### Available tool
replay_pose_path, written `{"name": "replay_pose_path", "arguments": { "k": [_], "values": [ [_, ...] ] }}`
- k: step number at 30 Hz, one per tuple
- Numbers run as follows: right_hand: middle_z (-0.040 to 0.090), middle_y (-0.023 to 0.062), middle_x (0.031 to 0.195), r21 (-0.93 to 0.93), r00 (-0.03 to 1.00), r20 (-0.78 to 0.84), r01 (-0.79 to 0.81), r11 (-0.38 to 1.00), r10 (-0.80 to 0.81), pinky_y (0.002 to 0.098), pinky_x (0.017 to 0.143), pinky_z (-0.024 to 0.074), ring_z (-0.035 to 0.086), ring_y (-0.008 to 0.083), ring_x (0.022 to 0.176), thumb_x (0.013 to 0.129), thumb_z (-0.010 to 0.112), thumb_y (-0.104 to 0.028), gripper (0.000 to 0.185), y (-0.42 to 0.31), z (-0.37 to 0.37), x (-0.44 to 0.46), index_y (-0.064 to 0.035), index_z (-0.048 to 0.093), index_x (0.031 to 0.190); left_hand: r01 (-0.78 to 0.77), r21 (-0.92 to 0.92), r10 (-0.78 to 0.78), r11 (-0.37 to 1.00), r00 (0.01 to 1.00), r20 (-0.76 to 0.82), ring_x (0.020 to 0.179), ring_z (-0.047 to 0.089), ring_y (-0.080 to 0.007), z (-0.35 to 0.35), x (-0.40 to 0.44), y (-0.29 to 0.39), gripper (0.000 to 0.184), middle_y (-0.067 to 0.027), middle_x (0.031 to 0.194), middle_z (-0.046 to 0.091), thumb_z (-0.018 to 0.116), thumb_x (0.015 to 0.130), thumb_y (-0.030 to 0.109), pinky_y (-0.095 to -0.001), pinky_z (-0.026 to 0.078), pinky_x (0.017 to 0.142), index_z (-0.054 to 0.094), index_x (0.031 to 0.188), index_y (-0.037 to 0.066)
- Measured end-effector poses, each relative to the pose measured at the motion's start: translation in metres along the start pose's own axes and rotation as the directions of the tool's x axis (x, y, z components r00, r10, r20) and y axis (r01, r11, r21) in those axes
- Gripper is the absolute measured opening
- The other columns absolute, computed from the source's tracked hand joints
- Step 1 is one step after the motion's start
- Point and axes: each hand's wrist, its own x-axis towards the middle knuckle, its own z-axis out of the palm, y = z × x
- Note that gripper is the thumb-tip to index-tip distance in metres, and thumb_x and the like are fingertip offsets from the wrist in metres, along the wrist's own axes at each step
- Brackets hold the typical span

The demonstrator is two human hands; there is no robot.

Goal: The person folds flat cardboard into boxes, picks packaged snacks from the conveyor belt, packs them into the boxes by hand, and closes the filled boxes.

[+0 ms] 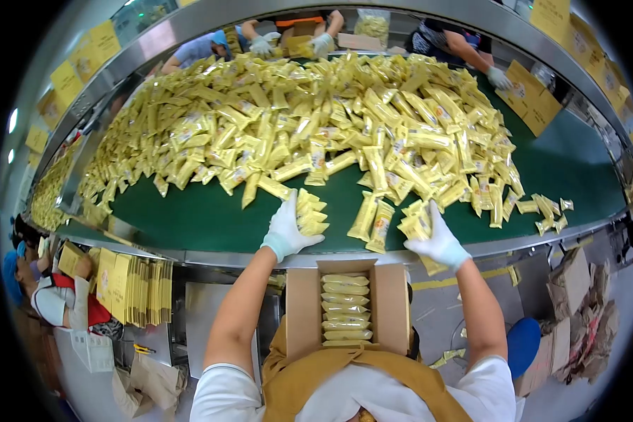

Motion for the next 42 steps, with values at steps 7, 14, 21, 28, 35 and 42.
{"name": "replay_pose_path", "arguments": {
  "k": [7, 14, 21, 28, 35, 42],
  "values": [
    [0.061, 0.0155, 0.102, -0.453, 0.794, 0.546, 0.549, 0.702, -0.268, 0.0466, 0.080, 0.0465, 0.062, 0.0333, 0.096, 0.070, 0.079, -0.038, 0.090, -0.184, 0.010, -0.067, -0.0005, 0.040, 0.141, -0.173, -0.822, 0.078, 0.543, 0.985, -0.156, 0.126, 0.054, -0.0224, -0.051, -0.052, 0.021, 0.122, -0.0145, 0.141, 0.051, 0.087, 0.065, 0.011, -0.0369, 0.045, 0.107, 0.010, 0.158, -0.002],
    [0.059, 0.0174, 0.126, -0.284, 0.368, 0.929, 0.633, 0.720, 0.043, 0.0432, 0.095, 0.0457, 0.060, 0.0315, 0.116, 0.079, 0.070, -0.029, 0.080, -0.173, 0.131, -0.082, -0.0055, 0.041, 0.150, -0.256, -0.750, 0.462, 0.610, 0.884, 0.074, 0.129, 0.050, -0.0272, -0.044, -0.102, 0.094, 0.131, -0.0180, 0.141, 0.048, 0.093, 0.061, 0.026, -0.0405, 0.038, 0.112, 0.010, 0.158, -0.002],
    [0.057, 0.0230, 0.134, -0.246, 0.567, 0.817, 0.506, 0.827, -0.104, 0.0470, 0.102, 0.0472, 0.061, 0.0366, 0.119, 0.082, 0.073, -0.040, 0.076, -0.135, 0.154, -0.119, -0.0037, 0.046, 0.142, -0.580, 0.062, 0.577, 0.812, 0.815, 0.054, 0.114, 0.055, -0.0365, 0.014, -0.117, 0.098, 0.107, -0.0188, 0.124, 0.055, 0.083, 0.067, 0.042, -0.0472, 0.039, 0.101, 0.031, 0.149, -0.004],
    [0.065, 0.0187, 0.119, -0.316, 0.579, 0.809, 0.574, 0.755, -0.102, 0.0498, 0.085, 0.0523, 0.068, 0.0339, 0.102, 0.083, 0.064, -0.066, 0.085, -0.128, 0.150, -0.135, -0.0034, 0.050, 0.138, -0.465, 0.404, 0.426, 0.788, 0.885, 0.189, 0.120, 0.052, -0.0321, 0.053, -0.125, 0.091, 0.087, -0.0173, 0.124, 0.054, 0.071, 0.077, 0.031, -0.0502, 0.036, 0.102, 0.035, 0.149, -0.001],
    [0.067, 0.0111, 0.122, -0.453, 0.479, 0.863, 0.588, 0.670, 0.164, 0.0461, 0.089, 0.0504, 0.065, 0.0302, 0.111, 0.085, 0.063, -0.064, 0.075, -0.159, 0.136, -0.120, -0.0186, 0.052, 0.143, -0.482, 0.375, 0.150, 0.792, 0.749, 0.645, 0.130, 0.047, -0.0364, 0.077, -0.104, 0.081, 0.095, -0.0233, 0.141, 0.046, 0.074, 0.075, 0.037, -0.0510, 0.035, 0.107, 0.032, 0.151, -0.001],
    [0.069, 0.0103, 0.114, 0.328, 0.929, 0.273, 0.153, 0.932, -0.248, 0.0394, 0.091, 0.0514, 0.067, 0.0249, 0.101, 0.092, 0.067, -0.034, 0.042, -0.092, 0.042, -0.102, -0.0126, 0.065, 0.128, -0.408, 0.082, 0.087, 0.909, 0.381, 0.921, 0.120, 0.061, -0.0327, -0.048, -0.060, 0.141, 0.062, -0.0217, 0.124, 0.065, 0.066, 0.088, 0.042, -0.0437, 0.048, 0.100, 0.058, 0.135, 0.003]
  ]
}}
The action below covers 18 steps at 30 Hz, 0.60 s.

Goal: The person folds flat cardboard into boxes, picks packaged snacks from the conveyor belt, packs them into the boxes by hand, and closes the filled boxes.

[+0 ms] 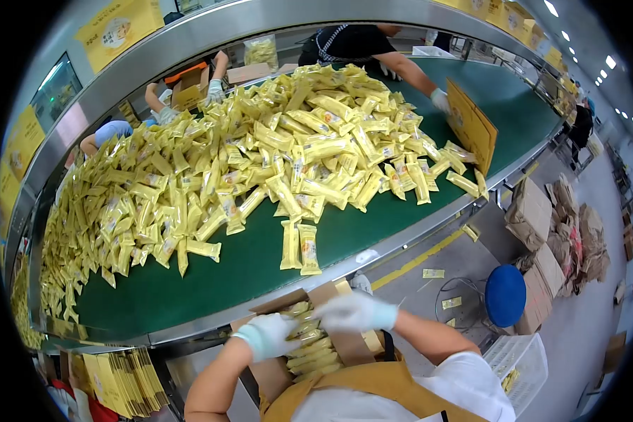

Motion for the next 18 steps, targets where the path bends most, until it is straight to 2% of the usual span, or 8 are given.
{"name": "replay_pose_path", "arguments": {
  "k": [1, 3, 5, 6, 7, 10, 14, 18],
  "values": [
    [0.068, 0.0113, 0.116, 0.013, 0.950, -0.311, -0.032, 0.999, 0.035, 0.0393, 0.093, 0.0499, 0.065, 0.0254, 0.104, 0.092, 0.066, -0.029, 0.039, 0.019, -0.026, -0.014, -0.0109, 0.065, 0.126, -0.204, -0.104, 0.179, 0.974, 0.961, -0.210, 0.106, 0.067, -0.0307, -0.001, -0.011, -0.009, 0.044, -0.0181, 0.110, 0.071, 0.066, 0.091, 0.031, -0.0411, 0.052, 0.094, 0.066, 0.126, 0.005],
    [0.065, 0.0131, 0.119, -0.095, 0.484, -0.875, -0.159, 0.983, -0.006, 0.0392, 0.099, 0.0468, 0.062, 0.0263, 0.110, 0.092, 0.065, -0.020, 0.032, 0.078, -0.084, -0.044, -0.0077, 0.065, 0.122, -0.421, -0.318, 0.320, 0.850, 0.891, -0.323, 0.106, 0.067, -0.0314, -0.024, -0.015, -0.018, 0.040, -0.0182, 0.112, 0.071, 0.069, 0.089, 0.025, -0.0416, 0.052, 0.095, 0.067, 0.123, 0.005],
    [0.062, 0.0150, 0.121, -0.183, -0.050, -0.974, -0.400, 0.898, -0.221, 0.0390, 0.104, 0.0438, 0.058, 0.0273, 0.115, 0.093, 0.064, -0.010, 0.027, 0.135, -0.154, -0.078, -0.0044, 0.064, 0.119, -0.525, -0.285, 0.335, 0.802, 0.790, -0.513, 0.110, 0.065, -0.0322, -0.046, -0.001, -0.019, 0.041, -0.0181, 0.115, 0.070, 0.072, 0.086, 0.018, -0.0410, 0.051, 0.097, 0.067, 0.124, 0.005],
    [0.055, 0.0203, 0.134, -0.212, -0.100, -0.936, -0.602, 0.770, -0.337, 0.0416, 0.112, 0.0374, 0.051, 0.0334, 0.127, 0.092, 0.067, -0.017, 0.047, 0.158, -0.190, -0.101, -0.0038, 0.055, 0.135, -0.509, -0.161, 0.310, 0.845, 0.713, -0.629, 0.114, 0.063, -0.0327, -0.053, 0.011, -0.017, 0.044, -0.0181, 0.117, 0.069, 0.074, 0.084, 0.014, -0.0402, 0.050, 0.098, 0.066, 0.126, 0.006],
    [0.051, 0.0226, 0.139, -0.125, -0.126, -0.948, -0.699, 0.704, -0.293, 0.0440, 0.114, 0.0346, 0.047, 0.0367, 0.132, 0.093, 0.067, -0.026, 0.055, 0.175, -0.219, -0.117, -0.0042, 0.050, 0.141, -0.496, 0.076, 0.394, 0.865, 0.578, -0.715, 0.124, 0.057, -0.0352, -0.054, 0.033, -0.026, 0.054, -0.0180, 0.127, 0.064, 0.076, 0.082, 0.018, -0.0416, 0.045, 0.105, 0.061, 0.133, 0.006],
    [0.042, 0.0284, 0.148, 0.028, -0.059, -0.997, -0.866, 0.499, -0.046, 0.0501, 0.117, 0.0289, 0.036, 0.0448, 0.140, 0.094, 0.060, -0.050, 0.074, 0.226, -0.291, -0.148, -0.0053, 0.041, 0.150, -0.197, 0.401, 0.422, 0.895, 0.666, -0.615, 0.138, 0.039, -0.0447, -0.063, 0.083, -0.037, 0.071, -0.0188, 0.149, 0.045, 0.072, 0.081, 0.051, -0.0635, 0.024, 0.115, 0.055, 0.142, 0.019],
    [0.047, 0.0177, 0.149, -0.004, 0.036, -0.992, -0.966, 0.258, 0.120, 0.0514, 0.115, 0.0285, 0.037, 0.0429, 0.138, 0.092, 0.053, -0.060, 0.071, 0.234, -0.314, -0.109, -0.0184, 0.046, 0.149, -0.136, 0.646, 0.478, 0.752, 0.786, -0.392, 0.147, 0.023, -0.0484, -0.066, 0.140, -0.047, 0.077, -0.0167, 0.158, 0.034, 0.060, 0.081, 0.071, -0.0765, 0.009, 0.111, 0.043, 0.150, 0.040],
    [0.056, 0.0108, 0.136, -0.076, 0.093, -0.996, -0.889, 0.452, 0.017, 0.0472, 0.109, 0.0375, 0.047, 0.0376, 0.126, 0.090, 0.058, -0.060, 0.059, 0.236, -0.296, -0.039, -0.0232, 0.062, 0.137, -0.102, 0.624, 0.452, 0.775, 0.779, -0.434, 0.148, 0.021, -0.0485, -0.079, 0.177, -0.031, 0.079, -0.0153, 0.161, 0.030, 0.062, 0.078, 0.072, -0.0772, 0.006, 0.112, 0.044, 0.149, 0.042]
  ]
}}
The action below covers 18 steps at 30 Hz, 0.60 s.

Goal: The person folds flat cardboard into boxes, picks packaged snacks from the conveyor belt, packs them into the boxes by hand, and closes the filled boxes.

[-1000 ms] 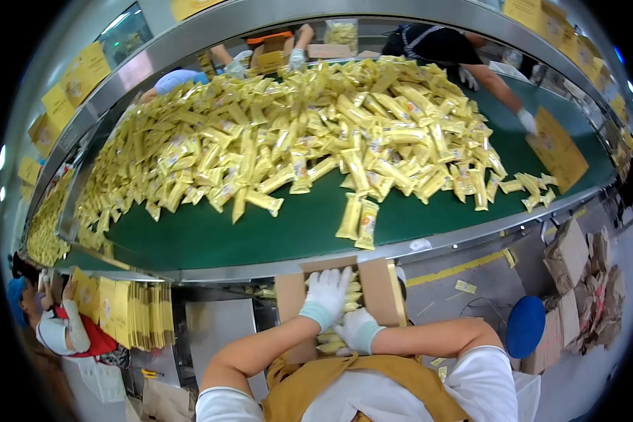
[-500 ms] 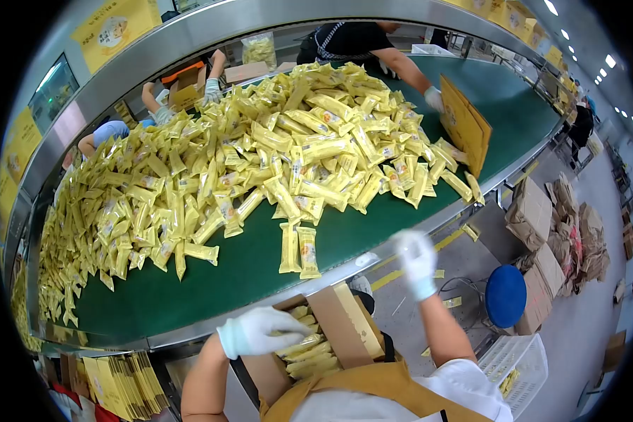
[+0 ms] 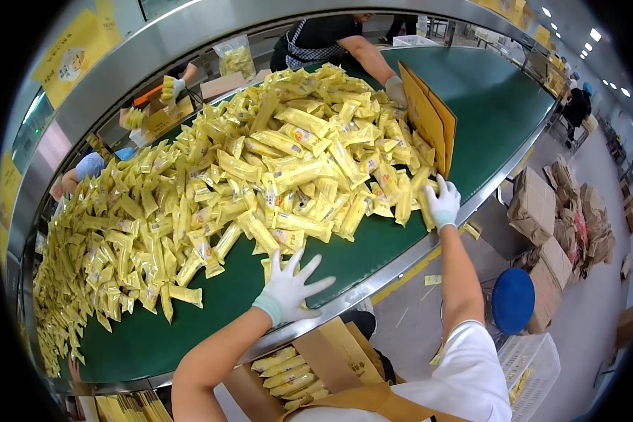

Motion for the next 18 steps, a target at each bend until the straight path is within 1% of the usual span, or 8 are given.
{"name": "replay_pose_path", "arguments": {
  "k": [2, 4, 6, 8, 10, 12, 15, 18],
  "values": [
    [0.057, 0.0130, 0.132, 0.045, 0.993, 0.119, -0.025, 0.999, 0.019, 0.0461, 0.105, 0.0421, 0.051, 0.0371, 0.121, 0.090, 0.059, -0.057, 0.051, -0.042, -0.013, -0.010, -0.0258, 0.067, 0.130, 0.051, -0.048, -0.053, 0.998, 0.998, -0.037, 0.148, 0.021, -0.0484, 0.001, 0.020, -0.001, 0.080, -0.0148, 0.162, 0.029, 0.064, 0.076, 0.071, -0.0781, 0.003, 0.111, 0.046, 0.148, 0.042],
    [0.057, 0.0152, 0.131, 0.219, 0.973, 0.221, 0.008, 0.976, -0.058, 0.0475, 0.103, 0.0433, 0.054, 0.0383, 0.116, 0.093, 0.057, -0.055, 0.045, -0.052, 0.016, -0.012, -0.0275, 0.068, 0.127, 0.097, -0.055, -0.102, 0.994, 0.990, -0.096, 0.148, 0.021, -0.0480, 0.003, 0.036, -0.001, 0.080, -0.0145, 0.162, 0.029, 0.065, 0.075, 0.070, -0.0786, 0.001, 0.111, 0.048, 0.147, 0.041],
    [0.056, 0.0168, 0.132, 0.318, 0.958, 0.282, -0.041, 0.947, -0.053, 0.0487, 0.104, 0.0426, 0.053, 0.0412, 0.119, 0.097, 0.053, -0.050, 0.042, -0.069, 0.047, -0.026, -0.0241, 0.068, 0.125, 0.129, -0.042, -0.132, 0.991, 0.989, -0.072, 0.149, 0.019, -0.0461, 0.002, 0.042, 0.002, 0.080, -0.0129, 0.162, 0.029, 0.064, 0.075, 0.071, -0.0784, 0.000, 0.111, 0.048, 0.147, 0.041],
    [0.055, 0.0184, 0.134, 0.433, 0.982, -0.002, 0.171, 0.885, -0.189, 0.0485, 0.105, 0.0413, 0.049, 0.0431, 0.125, 0.101, 0.046, -0.047, 0.044, -0.092, 0.077, -0.055, -0.0175, 0.063, 0.129, 0.159, -0.038, -0.161, 0.987, 0.986, -0.043, 0.149, 0.018, -0.0451, 0.005, 0.040, 0.001, 0.080, -0.0119, 0.162, 0.029, 0.064, 0.074, 0.072, -0.0784, 0.001, 0.111, 0.049, 0.146, 0.041],
    [0.050, 0.0198, 0.143, 0.568, 0.968, 0.028, 0.188, 0.801, -0.248, 0.0465, 0.109, 0.0375, 0.044, 0.0398, 0.132, 0.103, 0.038, -0.044, 0.055, -0.116, 0.075, -0.076, -0.0016, 0.050, 0.136, 0.205, -0.040, -0.204, 0.978, 0.978, 0.033, 0.151, 0.018, -0.0404, 0.002, 0.032, 0.000, 0.075, -0.0110, 0.161, 0.031, 0.062, 0.078, 0.070, -0.0785, 0.002, 0.111, 0.051, 0.145, 0.038],
    [0.051, 0.0222, 0.141, 0.739, 0.952, 0.196, 0.014, 0.674, -0.235, 0.0462, 0.109, 0.0374, 0.046, 0.0396, 0.129, 0.102, 0.043, -0.038, 0.050, -0.138, 0.079, -0.091, 0.0003, 0.052, 0.133, 0.238, -0.045, -0.234, 0.970, 0.969, 0.075, 0.151, 0.020, -0.0377, 0.009, 0.018, -0.004, 0.072, -0.0111, 0.161, 0.032, 0.061, 0.080, 0.068, -0.0786, 0.002, 0.110, 0.052, 0.144, 0.036],
    [0.056, 0.0269, 0.127, 0.783, 0.934, 0.097, 0.142, 0.605, -0.345, 0.0459, 0.108, 0.0380, 0.052, 0.0431, 0.120, 0.097, 0.055, -0.033, 0.045, -0.193, 0.045, -0.129, 0.0027, 0.056, 0.125, 0.242, -0.069, -0.243, 0.968, 0.970, -0.019, 0.149, 0.027, -0.0345, 0.021, -0.017, -0.019, 0.068, -0.0119, 0.159, 0.036, 0.061, 0.082, 0.064, -0.0783, 0.003, 0.111, 0.053, 0.144, 0.035],
    [0.051, 0.0275, 0.128, 0.655, 0.918, -0.031, 0.318, 0.686, -0.395, 0.0511, 0.111, 0.0323, 0.044, 0.0469, 0.124, 0.092, 0.062, -0.032, 0.044, -0.224, 0.059, -0.169, -0.0010, 0.057, 0.123, 0.260, -0.091, -0.268, 0.961, 0.959, -0.090, 0.144, 0.036, -0.0342, 0.021, -0.057, -0.035, 0.067, -0.0145, 0.153, 0.043, 0.067, 0.080, 0.056, -0.0769, 0.007, 0.110, 0.055, 0.142, 0.033]
  ]
}}
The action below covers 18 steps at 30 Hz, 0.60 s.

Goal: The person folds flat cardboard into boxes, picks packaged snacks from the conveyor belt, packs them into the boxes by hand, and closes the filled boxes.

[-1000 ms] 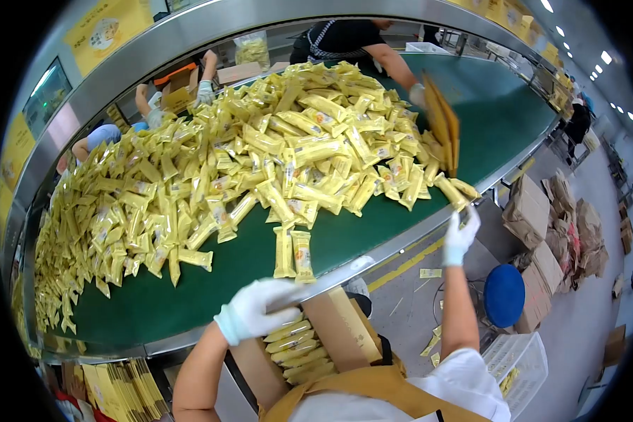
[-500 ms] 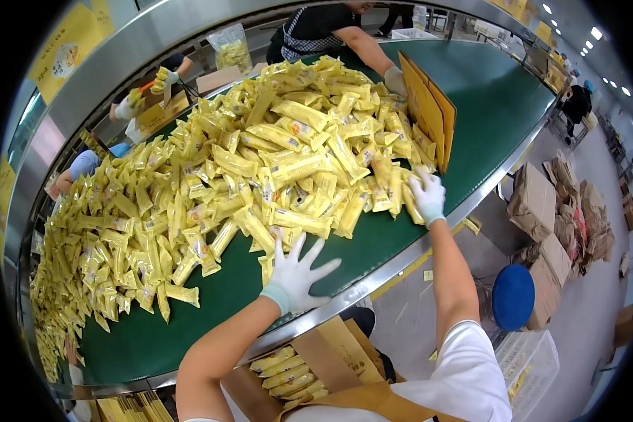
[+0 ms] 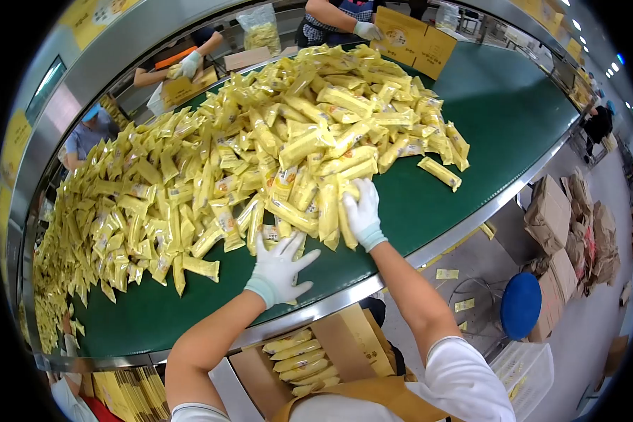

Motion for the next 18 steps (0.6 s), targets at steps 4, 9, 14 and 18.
{"name": "replay_pose_path", "arguments": {
  "k": [4, 9, 14, 18],
  "values": [
    [0.050, 0.0274, 0.123, -0.130, 0.984, 0.173, 0.068, 0.989, -0.045, 0.0579, 0.111, 0.0259, 0.039, 0.0495, 0.124, 0.088, 0.069, -0.042, 0.055, -0.068, 0.015, -0.020, -0.0109, 0.057, 0.132, 0.202, 0.073, -0.198, 0.977, 0.978, -0.060, 0.139, 0.039, -0.0374, -0.001, -0.050, -0.034, 0.063, -0.0163, 0.151, 0.044, 0.071, 0.077, 0.045, -0.0745, 0.017, 0.109, 0.058, 0.137, 0.033],
    [0.048, 0.0256, 0.133, -0.293, 0.840, 0.537, 0.102, 0.951, 0.075, 0.0630, 0.099, 0.0354, 0.041, 0.0460, 0.123, 0.090, 0.060, -0.056, 0.065, -0.143, 0.027, -0.030, -0.0149, 0.054, 0.140, 0.442, 0.085, -0.441, 0.893, 0.897, -0.037, 0.139, 0.041, -0.0347, 0.016, -0.113, -0.080, 0.051, -0.0156, 0.151, 0.044, 0.066, 0.083, 0.041, -0.0729, 0.022, 0.109, 0.058, 0.131, 0.023],
    [0.045, 0.0142, 0.147, -0.277, 0.501, 0.863, 0.356, 0.893, 0.068, 0.0648, 0.096, 0.0391, 0.044, 0.0412, 0.130, 0.092, 0.053, -0.061, 0.067, -0.175, 0.045, -0.041, -0.0222, 0.049, 0.146, 0.460, 0.032, -0.456, 0.888, 0.886, -0.085, 0.140, 0.040, -0.0343, 0.030, -0.158, -0.079, 0.041, -0.0138, 0.151, 0.045, 0.066, 0.085, 0.028, -0.0678, 0.022, 0.113, 0.058, 0.123, 0.013],
    [0.037, 0.0172, 0.155, -0.012, 0.519, 0.824, 0.416, 0.909, -0.226, 0.0557, 0.111, 0.0289, 0.040, 0.0383, 0.132, 0.089, 0.063, -0.051, 0.064, -0.136, 0.040, -0.050, -0.0183, 0.053, 0.143, 0.435, 0.070, -0.431, 0.898, 0.900, -0.064, 0.147, 0.032, -0.0342, 0.048, -0.205, -0.073, 0.054, -0.0103, 0.158, 0.038, 0.069, 0.084, 0.021, -0.0649, 0.021, 0.116, 0.054, 0.136, 0.016]
  ]
}}
